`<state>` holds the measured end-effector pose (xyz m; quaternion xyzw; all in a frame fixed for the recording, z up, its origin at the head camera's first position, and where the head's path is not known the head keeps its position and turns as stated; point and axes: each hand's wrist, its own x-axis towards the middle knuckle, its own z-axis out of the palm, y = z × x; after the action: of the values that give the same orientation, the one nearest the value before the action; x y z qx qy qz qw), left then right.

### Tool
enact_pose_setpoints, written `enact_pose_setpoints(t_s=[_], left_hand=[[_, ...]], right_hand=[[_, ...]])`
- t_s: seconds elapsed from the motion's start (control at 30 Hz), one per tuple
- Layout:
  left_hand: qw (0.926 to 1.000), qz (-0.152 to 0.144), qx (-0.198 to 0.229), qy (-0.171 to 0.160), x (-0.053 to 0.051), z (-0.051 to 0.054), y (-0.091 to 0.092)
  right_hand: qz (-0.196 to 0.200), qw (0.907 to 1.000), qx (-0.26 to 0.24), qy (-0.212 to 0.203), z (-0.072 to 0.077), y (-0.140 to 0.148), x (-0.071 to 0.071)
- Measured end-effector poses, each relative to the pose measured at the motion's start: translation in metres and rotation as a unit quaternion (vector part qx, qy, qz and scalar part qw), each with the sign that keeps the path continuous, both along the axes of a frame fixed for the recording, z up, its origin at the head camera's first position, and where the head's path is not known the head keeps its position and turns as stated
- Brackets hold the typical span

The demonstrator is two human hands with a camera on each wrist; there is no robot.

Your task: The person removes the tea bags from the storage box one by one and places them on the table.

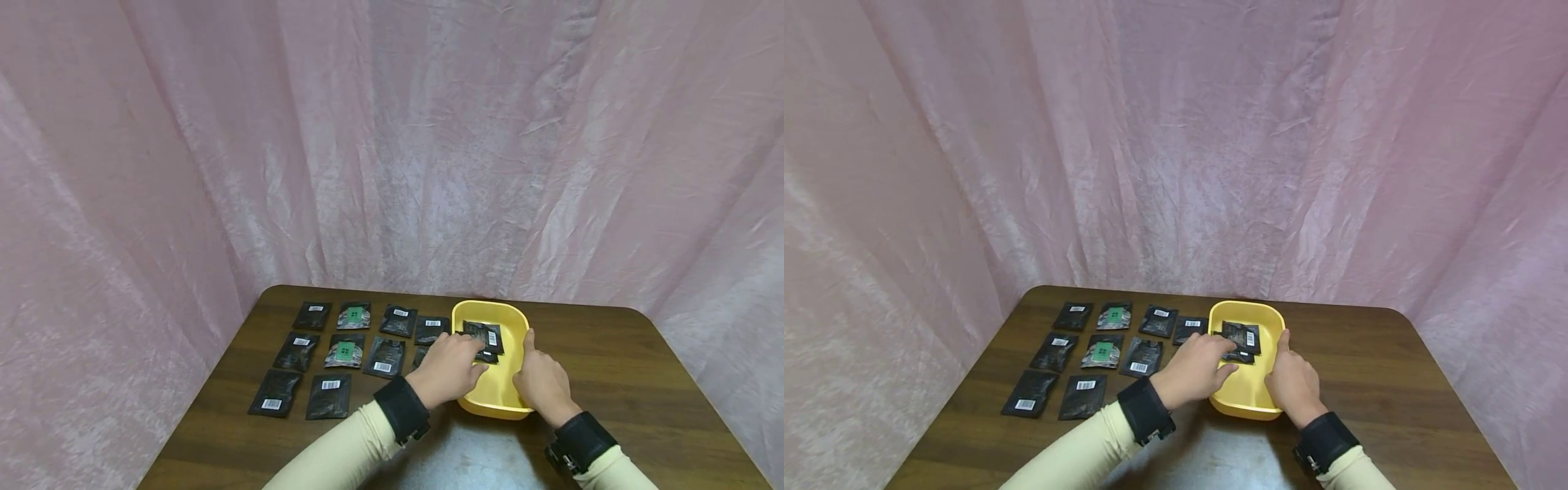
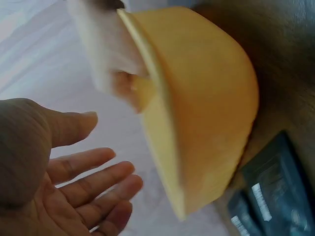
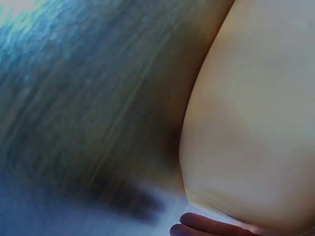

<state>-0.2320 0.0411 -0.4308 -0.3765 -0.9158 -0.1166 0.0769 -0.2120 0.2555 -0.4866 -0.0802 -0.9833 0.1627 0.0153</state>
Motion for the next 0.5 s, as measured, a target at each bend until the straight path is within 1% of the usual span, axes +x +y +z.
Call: enact_pose_setpoints(t_s=[0.13,0.23,0.3,0.37,0.43,0.5], left_hand=[[0.9994,-0.007,-0.029,-0.02,-0.02,-0.012,0.016],[0.9979,-0.01,-0.061,-0.021,-0.034,-0.024,0.027],[0.9969,-0.009,-0.077,-0.015,-0.041,-0.032,0.032],[0.9966,-0.005,-0.082,-0.011,-0.048,-0.041,0.037],[0.9965,0.001,-0.083,-0.011,-0.055,-0.047,0.04],[0.9962,0.009,-0.085,-0.016,-0.06,-0.051,0.042]], right_hand=[[-0.002,1.0,-0.002,0.0,0.0,0.0,0.0],[-0.004,1.0,-0.002,-0.002,0.0,0.0,0.0],[-0.005,1.0,-0.002,-0.003,0.0,0.0,0.0],[-0.006,1.0,-0.002,-0.003,0.0,0.0,0.0],[-0.005,1.0,0.0,0.0,-0.001,0.0,0.0],[-0.001,1.0,0.004,0.007,-0.001,-0.001,0.001]])
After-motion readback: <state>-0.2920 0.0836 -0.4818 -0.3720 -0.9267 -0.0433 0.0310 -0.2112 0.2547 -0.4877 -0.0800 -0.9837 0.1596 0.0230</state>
